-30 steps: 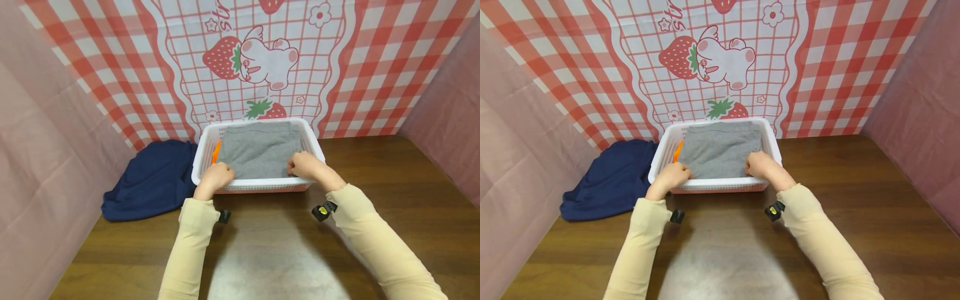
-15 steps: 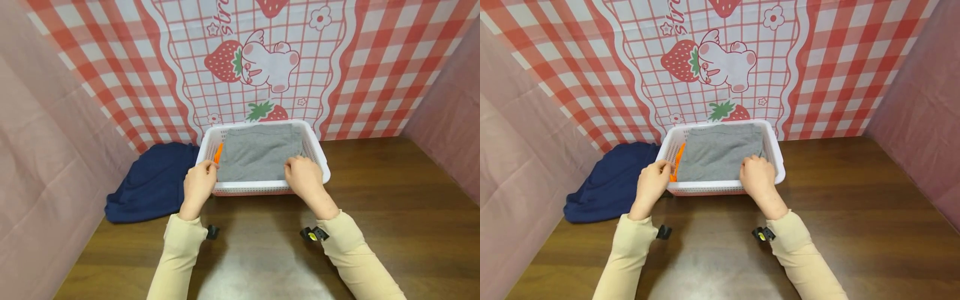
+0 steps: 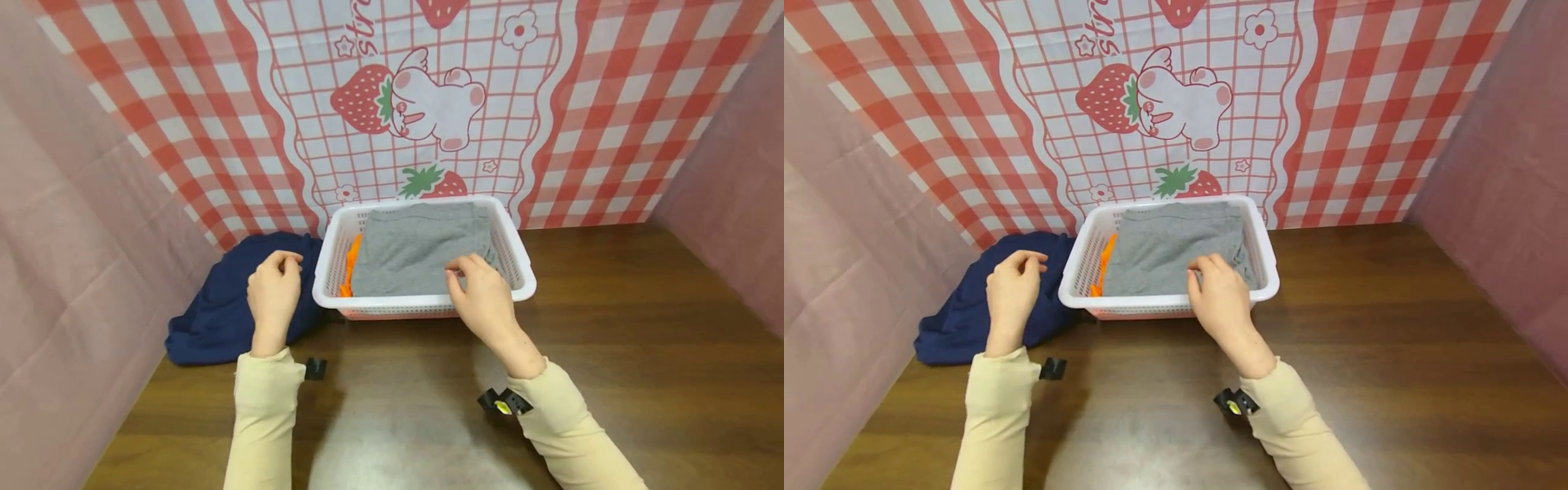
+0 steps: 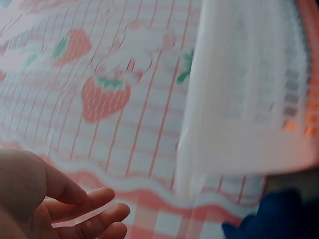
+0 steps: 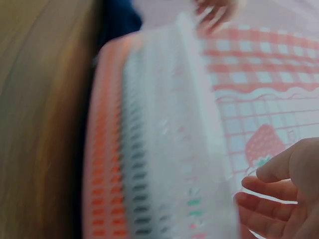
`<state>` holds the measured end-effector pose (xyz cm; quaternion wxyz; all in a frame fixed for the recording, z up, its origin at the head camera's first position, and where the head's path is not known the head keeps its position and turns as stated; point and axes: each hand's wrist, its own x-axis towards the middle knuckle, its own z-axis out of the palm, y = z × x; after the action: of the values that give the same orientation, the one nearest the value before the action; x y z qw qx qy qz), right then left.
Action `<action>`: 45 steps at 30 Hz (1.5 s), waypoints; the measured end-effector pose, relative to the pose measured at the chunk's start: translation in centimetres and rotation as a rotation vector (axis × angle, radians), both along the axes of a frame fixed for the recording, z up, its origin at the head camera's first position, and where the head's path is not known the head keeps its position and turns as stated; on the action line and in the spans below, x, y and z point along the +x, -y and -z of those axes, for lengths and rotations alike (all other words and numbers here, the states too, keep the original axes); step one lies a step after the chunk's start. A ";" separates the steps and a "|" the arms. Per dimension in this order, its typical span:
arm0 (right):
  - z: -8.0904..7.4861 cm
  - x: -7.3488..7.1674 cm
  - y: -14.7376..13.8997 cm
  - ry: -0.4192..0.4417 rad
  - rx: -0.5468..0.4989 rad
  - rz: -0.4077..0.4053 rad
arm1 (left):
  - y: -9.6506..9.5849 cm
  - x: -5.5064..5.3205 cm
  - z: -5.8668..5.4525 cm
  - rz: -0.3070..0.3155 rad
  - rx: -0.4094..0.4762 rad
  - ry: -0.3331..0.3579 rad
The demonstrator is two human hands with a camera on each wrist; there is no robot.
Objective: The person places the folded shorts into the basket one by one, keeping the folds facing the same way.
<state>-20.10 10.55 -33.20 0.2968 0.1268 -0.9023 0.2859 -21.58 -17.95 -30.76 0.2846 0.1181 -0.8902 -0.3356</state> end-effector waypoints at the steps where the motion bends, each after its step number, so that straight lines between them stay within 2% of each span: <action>1: -0.2 0.2 0.2 0.008 -0.026 -0.021 | 0.6 0.0 -0.1 -0.012 0.013 0.005; 7: -1.2 1.6 1.4 -0.026 -0.104 -0.120 | 3.6 0.3 -0.3 -0.080 0.115 0.063; 13: -0.9 2.6 3.0 0.006 -0.151 -0.263 | 5.9 0.5 0.2 -0.127 0.172 0.087; 19: -0.5 3.7 5.4 0.123 -0.197 -0.406 | 8.3 0.7 1.8 -0.151 0.173 0.130; 23: -0.2 4.4 7.4 0.157 -0.202 -0.495 | 9.9 0.8 3.3 -0.189 0.159 0.157; 27: 0.7 4.6 9.4 0.197 -0.189 -0.583 | 11.3 0.9 4.4 -0.227 0.177 0.163; 31: 2.0 4.5 11.0 0.283 -0.191 -0.650 | 12.6 1.1 5.2 -0.256 0.191 0.175; 35: 3.2 4.2 12.3 0.422 -0.235 -0.675 | 13.8 1.4 5.9 -0.267 0.203 0.237; 41: 4.9 3.2 14.1 0.613 -0.316 -0.626 | 14.9 1.6 6.8 -0.282 0.217 0.350; 43: 5.4 2.9 14.9 0.681 -0.390 -0.604 | 15.1 1.7 6.9 -0.282 0.231 0.383; 45: 5.9 2.6 15.7 0.758 -0.515 -0.583 | 15.3 1.6 7.1 -0.274 0.251 0.415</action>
<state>-17.50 -5.18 -39.12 -0.1198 0.1831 -0.7743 0.5938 -19.96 -33.28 -37.88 0.1219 0.3379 -0.8567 -0.3702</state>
